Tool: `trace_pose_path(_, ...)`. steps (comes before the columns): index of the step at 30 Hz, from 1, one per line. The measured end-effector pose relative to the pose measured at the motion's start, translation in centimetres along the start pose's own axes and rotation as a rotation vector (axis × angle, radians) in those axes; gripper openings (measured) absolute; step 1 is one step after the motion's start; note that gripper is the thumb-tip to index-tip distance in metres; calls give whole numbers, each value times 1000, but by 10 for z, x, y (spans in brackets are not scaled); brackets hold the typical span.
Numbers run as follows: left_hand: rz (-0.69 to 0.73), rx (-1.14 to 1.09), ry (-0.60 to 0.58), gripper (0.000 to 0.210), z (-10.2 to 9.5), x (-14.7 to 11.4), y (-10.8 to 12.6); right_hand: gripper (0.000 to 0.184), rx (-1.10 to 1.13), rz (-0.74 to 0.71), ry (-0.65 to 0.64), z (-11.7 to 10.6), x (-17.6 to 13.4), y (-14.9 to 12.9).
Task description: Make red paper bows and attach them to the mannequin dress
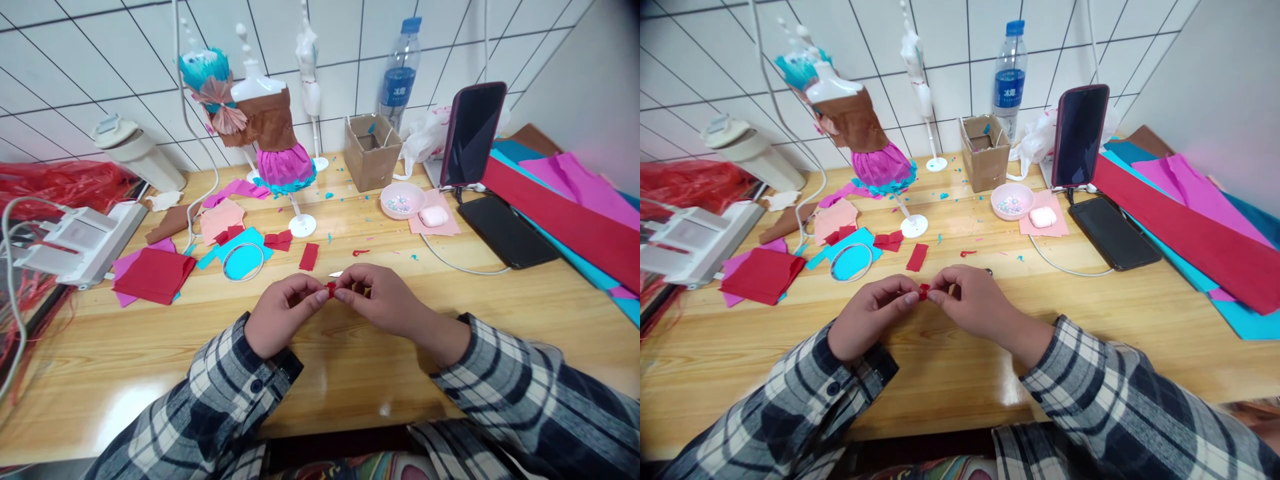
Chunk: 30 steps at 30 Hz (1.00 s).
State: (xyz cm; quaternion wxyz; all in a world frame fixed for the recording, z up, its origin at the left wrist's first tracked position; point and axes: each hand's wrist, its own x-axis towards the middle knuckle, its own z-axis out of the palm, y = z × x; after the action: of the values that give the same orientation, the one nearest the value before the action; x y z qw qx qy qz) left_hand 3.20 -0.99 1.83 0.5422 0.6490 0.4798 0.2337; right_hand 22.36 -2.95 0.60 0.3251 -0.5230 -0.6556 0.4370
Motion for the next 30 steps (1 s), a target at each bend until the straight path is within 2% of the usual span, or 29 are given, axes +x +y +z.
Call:
trace_pose_path(9, 173, 150, 15, 15, -3, 3, -1, 7, -181, -135, -10, -3, 0, 5)
trace_pose_path(14, 197, 151, 96, 15, -1, 2, -1, 18, 37, 52, -23, 1, -1, 0)
trace_pose_path(16, 199, 167, 115, 16, -1, 2, -1, 17, 71, 100, -9, 2, 0, -1)
trace_pose_path(18, 198, 192, 121, 16, -1, 2, -2, 14, 78, 121, -4, 2, 1, 0)
trace_pose_path(24, 220, 269, 113, 15, 0, 0, 0, 11, 105, 159, -111, 2, 1, 0)
trace_pose_path(30, 247, 291, 77, 12, 0, -1, 3, 5, 119, 152, -145, 3, 2, 2)
